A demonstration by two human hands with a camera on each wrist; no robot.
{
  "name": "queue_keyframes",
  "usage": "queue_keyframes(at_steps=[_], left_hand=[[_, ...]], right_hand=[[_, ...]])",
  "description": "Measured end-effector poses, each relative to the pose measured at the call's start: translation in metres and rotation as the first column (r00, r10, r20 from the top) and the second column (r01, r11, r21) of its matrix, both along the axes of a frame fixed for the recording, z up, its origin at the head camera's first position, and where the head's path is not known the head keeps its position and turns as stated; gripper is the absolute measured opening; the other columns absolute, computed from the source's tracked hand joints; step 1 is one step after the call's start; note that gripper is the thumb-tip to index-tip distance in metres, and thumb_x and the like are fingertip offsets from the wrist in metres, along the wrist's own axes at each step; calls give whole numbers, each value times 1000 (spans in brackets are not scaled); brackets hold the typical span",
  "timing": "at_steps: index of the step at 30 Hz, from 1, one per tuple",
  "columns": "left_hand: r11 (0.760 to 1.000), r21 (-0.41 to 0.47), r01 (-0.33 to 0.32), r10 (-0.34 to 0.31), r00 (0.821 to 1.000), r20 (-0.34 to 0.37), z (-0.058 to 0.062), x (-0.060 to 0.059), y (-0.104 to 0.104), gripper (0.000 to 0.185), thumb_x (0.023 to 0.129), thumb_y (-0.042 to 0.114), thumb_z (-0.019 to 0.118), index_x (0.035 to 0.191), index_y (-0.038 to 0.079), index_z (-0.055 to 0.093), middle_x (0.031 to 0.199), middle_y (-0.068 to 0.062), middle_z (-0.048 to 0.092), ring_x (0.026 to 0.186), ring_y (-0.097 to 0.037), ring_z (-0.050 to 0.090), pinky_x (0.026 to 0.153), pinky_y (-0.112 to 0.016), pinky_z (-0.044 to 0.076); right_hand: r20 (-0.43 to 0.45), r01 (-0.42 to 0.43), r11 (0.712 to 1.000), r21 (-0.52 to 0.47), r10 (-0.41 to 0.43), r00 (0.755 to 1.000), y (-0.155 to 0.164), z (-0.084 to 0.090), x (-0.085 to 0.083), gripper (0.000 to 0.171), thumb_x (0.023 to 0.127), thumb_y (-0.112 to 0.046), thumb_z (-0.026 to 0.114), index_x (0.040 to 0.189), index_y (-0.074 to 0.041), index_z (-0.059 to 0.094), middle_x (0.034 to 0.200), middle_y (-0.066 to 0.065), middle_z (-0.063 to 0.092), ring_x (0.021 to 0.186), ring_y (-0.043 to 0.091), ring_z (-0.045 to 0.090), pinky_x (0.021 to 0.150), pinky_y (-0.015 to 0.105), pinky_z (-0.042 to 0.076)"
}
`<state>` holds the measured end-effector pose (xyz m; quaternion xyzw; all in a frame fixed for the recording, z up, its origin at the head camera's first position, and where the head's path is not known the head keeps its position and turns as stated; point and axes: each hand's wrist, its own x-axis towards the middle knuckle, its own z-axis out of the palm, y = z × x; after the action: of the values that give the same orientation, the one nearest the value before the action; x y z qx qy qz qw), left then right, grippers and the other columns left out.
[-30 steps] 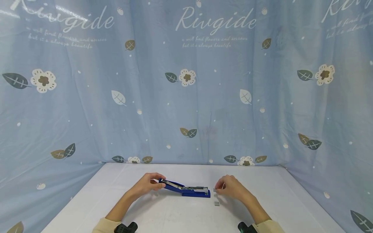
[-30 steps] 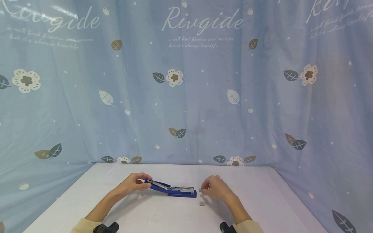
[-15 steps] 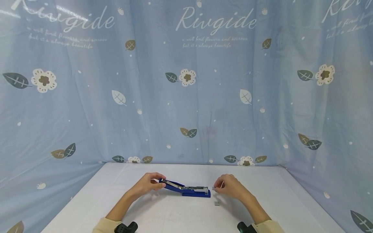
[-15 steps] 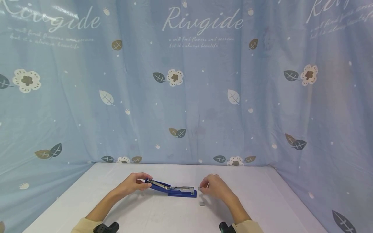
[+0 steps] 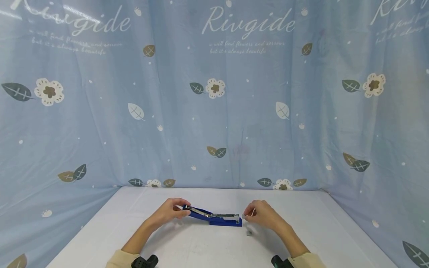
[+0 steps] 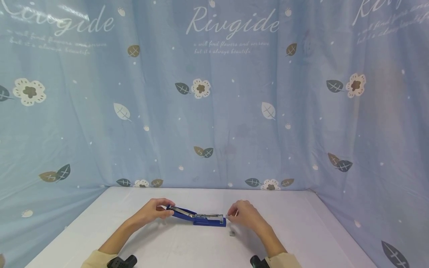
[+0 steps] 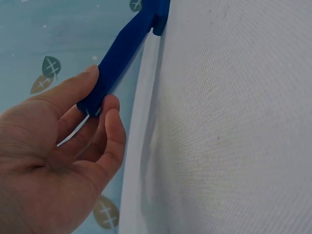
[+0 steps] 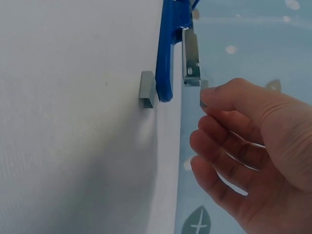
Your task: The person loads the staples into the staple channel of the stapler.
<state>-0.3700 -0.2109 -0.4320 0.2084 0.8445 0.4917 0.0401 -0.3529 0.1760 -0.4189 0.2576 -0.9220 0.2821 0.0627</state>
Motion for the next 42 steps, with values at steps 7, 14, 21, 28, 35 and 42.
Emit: queue_keyframes(at_steps=[7, 14, 21, 28, 35, 42], left_hand=[[1000, 27, 9, -9, 1000, 6, 2, 4, 1, 42, 90, 23, 72, 123, -1, 62, 115, -15, 64, 85, -16, 66, 71, -29, 56], [1000, 25, 6, -6, 1000, 6, 3, 5, 2, 42, 90, 23, 72, 123, -2, 62, 113, -15, 64, 87, -19, 67, 73, -36, 58], [1000, 23, 11, -11, 1000, 8, 4, 5, 1, 40, 90, 22, 71, 123, 0, 63, 115, -15, 64, 88, -19, 67, 73, -37, 58], [1000, 15, 8, -9, 1000, 14, 3, 4, 0, 43, 89, 26, 73, 123, 0, 63, 115, -15, 64, 87, -15, 67, 74, -35, 58], [1000, 16, 7, -7, 1000, 7, 1, 3, 0, 46, 89, 26, 73, 123, -2, 62, 115, -15, 64, 84, -14, 66, 71, -28, 56], [999, 34, 19, -19, 1000, 0, 1, 2, 0, 44, 89, 24, 73, 123, -2, 61, 117, -17, 64, 85, -18, 67, 71, -31, 57]], right_hand=[[-30, -37, 999, 9, 37, 999, -3, -2, 0, 3, 84, -13, 75, 87, -12, 75, 80, -8, 65, 69, 3, 54, 60, 18, 47], [-16, -21, 999, 24, 22, 1000, -8, 2, 1, 3, 85, -14, 73, 88, -14, 75, 81, -8, 64, 70, 4, 54, 60, 18, 47], [4, -17, 1000, 15, 17, 1000, -15, 3, 1, 4, 86, -15, 73, 89, -13, 75, 82, -7, 64, 72, 7, 55, 60, 18, 47], [17, -21, 1000, -3, 21, 1000, -22, 5, -2, 4, 85, -14, 73, 89, -13, 75, 82, -5, 63, 71, 9, 56, 59, 19, 48], [7, -27, 1000, 5, 27, 1000, -26, 0, -8, 4, 85, -15, 74, 89, -15, 75, 82, -8, 64, 70, 5, 55, 61, 18, 48], [6, -39, 999, -5, 39, 999, -30, -1, -10, 4, 85, -14, 74, 89, -13, 75, 81, -7, 64, 71, 6, 55, 61, 18, 49]])
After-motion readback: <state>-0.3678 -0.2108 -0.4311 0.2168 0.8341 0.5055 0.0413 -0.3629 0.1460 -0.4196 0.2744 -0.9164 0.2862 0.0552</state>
